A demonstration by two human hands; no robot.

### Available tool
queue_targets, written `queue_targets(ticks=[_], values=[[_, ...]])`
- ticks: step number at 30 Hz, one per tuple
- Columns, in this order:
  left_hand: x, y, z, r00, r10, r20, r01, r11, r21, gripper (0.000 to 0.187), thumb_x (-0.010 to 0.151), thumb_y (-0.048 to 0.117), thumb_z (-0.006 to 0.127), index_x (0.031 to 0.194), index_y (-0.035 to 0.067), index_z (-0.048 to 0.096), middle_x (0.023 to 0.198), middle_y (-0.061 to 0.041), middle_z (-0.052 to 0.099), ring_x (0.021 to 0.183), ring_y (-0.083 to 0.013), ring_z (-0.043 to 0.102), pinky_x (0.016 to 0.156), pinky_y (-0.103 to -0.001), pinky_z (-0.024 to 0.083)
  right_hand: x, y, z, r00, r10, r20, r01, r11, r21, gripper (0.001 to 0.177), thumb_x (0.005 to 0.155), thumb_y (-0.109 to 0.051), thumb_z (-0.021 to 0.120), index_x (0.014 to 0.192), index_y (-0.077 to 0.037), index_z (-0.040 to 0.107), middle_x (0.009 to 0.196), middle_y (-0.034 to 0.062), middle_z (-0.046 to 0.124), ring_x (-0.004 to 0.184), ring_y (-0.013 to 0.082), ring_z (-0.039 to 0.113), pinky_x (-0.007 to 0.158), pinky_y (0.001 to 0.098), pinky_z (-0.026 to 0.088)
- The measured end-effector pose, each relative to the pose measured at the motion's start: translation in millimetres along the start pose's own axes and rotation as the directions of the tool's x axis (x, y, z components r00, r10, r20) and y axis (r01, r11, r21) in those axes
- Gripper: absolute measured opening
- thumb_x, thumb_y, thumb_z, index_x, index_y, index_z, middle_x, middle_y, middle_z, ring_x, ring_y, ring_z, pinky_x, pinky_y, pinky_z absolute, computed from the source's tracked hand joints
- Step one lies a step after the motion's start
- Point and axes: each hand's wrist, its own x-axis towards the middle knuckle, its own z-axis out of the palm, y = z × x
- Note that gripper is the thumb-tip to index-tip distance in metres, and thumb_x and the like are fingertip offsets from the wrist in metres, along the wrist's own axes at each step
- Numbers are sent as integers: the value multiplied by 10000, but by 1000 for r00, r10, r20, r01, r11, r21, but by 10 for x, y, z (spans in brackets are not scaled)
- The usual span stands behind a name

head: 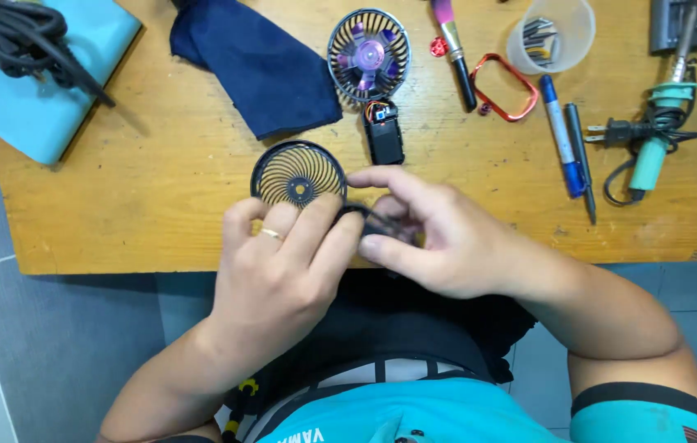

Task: Marking, cleaning, and assembling the components of a small handheld portable fan.

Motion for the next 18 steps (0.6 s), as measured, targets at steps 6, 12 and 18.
queue_targets(ticks=[6, 12, 18], values=[[86, 140, -153, 945, 45, -324, -230, 795, -561, 298, 890, 209, 795, 1162, 173, 913, 1421, -184, 645, 1219, -360, 558, 1077, -536, 493, -228, 288, -24, 937, 20, -350, 57, 977, 207, 478, 1139, -34, 595, 1611, 33, 556, 985, 77, 736, 800, 103, 669, 680, 213, 553], [227, 284, -262, 864, 384, -325, -247, -239, -939, 387, 1311, 187, 326, 1099, -12, 582, 1132, -264, 745, 985, -439, 758, 1063, -602, 586, -328, 683, 46, 838, -67, -541, 185, 968, 167, 390, 1168, -86, 578, 1539, 25, 627, 789, 160, 759, 681, 161, 698, 609, 275, 617], [275, 299, -360, 872, 389, -296, -258, -147, -955, 289, 1235, 137, 393, 1100, -4, 607, 1099, -236, 745, 956, -418, 751, 1016, -566, 587, -424, 748, 53, 823, -58, -565, 189, 966, 175, 398, 1164, -79, 564, 1543, 31, 615, 788, 184, 761, 692, 194, 712, 628, 308, 641]])
